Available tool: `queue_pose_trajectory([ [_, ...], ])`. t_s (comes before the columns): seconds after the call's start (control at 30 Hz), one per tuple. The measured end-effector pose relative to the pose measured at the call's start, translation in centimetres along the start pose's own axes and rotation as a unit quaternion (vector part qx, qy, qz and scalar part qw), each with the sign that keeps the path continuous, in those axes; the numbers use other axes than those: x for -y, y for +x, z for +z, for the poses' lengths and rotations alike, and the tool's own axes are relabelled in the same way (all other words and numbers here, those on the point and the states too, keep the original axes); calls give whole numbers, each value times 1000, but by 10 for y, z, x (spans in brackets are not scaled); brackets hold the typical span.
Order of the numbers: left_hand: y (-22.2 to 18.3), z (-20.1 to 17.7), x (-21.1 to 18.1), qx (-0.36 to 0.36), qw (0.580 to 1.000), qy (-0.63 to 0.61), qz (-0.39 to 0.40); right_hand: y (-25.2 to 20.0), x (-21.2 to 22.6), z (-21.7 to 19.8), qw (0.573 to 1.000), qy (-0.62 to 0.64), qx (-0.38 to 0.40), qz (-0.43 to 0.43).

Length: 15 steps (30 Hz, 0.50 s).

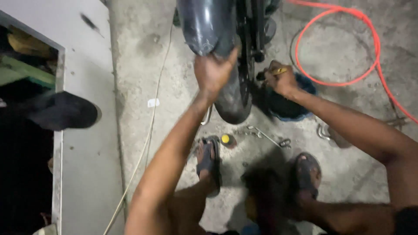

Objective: Cleaning the front brake assembly and wheel of a motorcycle using a small tool and an air hose.

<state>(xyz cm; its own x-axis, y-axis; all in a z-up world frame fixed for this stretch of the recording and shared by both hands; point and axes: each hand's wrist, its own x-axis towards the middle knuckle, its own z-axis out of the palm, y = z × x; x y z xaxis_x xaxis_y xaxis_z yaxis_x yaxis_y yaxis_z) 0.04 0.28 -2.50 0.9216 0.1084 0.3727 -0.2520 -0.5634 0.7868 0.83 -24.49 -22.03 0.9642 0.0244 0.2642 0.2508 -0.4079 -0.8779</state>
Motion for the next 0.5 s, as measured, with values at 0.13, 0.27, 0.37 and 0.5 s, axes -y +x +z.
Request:
queue_pose_trajectory([
  [0.13,-76,-13,-23,29,995,-31,-93,68,23,-1,985,26,-123,-115],
  [0.27,-123,-25,6,119,991,-10,-56,101,-155,0,928,352,-103,69],
  [0.37,-89,-28,-4,83,996,20,16,51,-73,-6,996,3,11,92],
  [0.5,-12,-9,-77,75,993,-57,-76,50,2,14,958,-3,-18,286],
])
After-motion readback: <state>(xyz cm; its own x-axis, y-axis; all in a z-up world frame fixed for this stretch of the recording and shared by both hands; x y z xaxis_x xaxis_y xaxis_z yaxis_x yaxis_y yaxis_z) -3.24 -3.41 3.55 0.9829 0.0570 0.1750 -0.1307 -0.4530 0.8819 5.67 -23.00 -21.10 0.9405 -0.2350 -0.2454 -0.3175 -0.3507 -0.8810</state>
